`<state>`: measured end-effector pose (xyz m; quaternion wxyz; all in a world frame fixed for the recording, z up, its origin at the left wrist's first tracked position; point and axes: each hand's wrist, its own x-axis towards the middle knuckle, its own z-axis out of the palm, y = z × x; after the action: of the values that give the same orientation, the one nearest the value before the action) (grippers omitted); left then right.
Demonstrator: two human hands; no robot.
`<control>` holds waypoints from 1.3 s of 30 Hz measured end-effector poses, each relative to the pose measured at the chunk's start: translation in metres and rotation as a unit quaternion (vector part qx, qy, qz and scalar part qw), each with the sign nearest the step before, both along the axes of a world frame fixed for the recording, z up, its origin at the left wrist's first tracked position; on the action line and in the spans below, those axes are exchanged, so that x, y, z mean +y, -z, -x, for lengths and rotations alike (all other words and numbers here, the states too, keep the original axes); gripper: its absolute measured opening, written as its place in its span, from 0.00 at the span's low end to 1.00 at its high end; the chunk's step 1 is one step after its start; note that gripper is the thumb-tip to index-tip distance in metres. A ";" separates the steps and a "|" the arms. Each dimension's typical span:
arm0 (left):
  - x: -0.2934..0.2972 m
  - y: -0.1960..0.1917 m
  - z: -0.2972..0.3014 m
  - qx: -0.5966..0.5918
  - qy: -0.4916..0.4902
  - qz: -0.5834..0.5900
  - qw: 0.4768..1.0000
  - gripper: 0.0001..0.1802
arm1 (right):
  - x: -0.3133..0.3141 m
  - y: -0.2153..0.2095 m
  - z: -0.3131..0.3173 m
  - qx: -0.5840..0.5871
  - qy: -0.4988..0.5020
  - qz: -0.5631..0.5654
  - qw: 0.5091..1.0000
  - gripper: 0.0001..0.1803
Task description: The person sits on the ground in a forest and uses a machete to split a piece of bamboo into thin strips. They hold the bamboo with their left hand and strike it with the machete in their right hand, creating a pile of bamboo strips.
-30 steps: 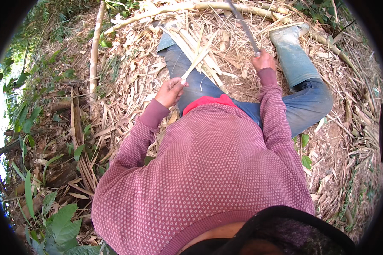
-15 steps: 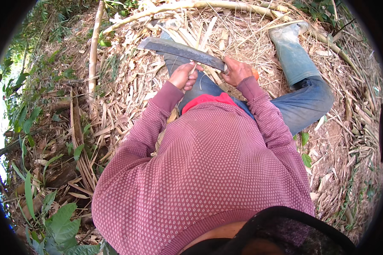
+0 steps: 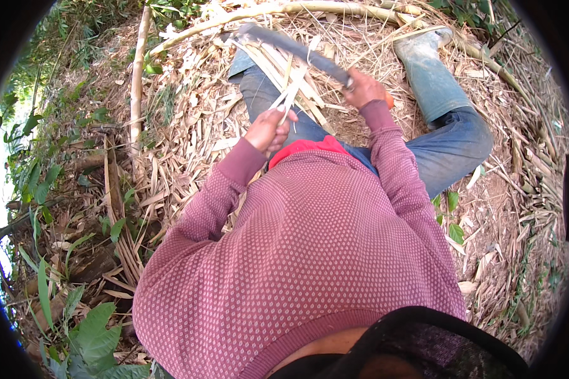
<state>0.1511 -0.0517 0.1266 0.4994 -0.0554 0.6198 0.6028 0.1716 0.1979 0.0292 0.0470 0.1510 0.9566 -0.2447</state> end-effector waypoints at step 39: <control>0.000 0.011 0.025 0.033 -0.007 -0.055 0.998 0.15 | -0.013 -0.002 -0.018 0.160 -0.048 0.039 0.985 0.12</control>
<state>0.1261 -0.0519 0.1152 0.4769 -0.0121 0.6013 0.6410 0.1895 0.1845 0.0312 -0.0888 0.0623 0.9475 -0.3007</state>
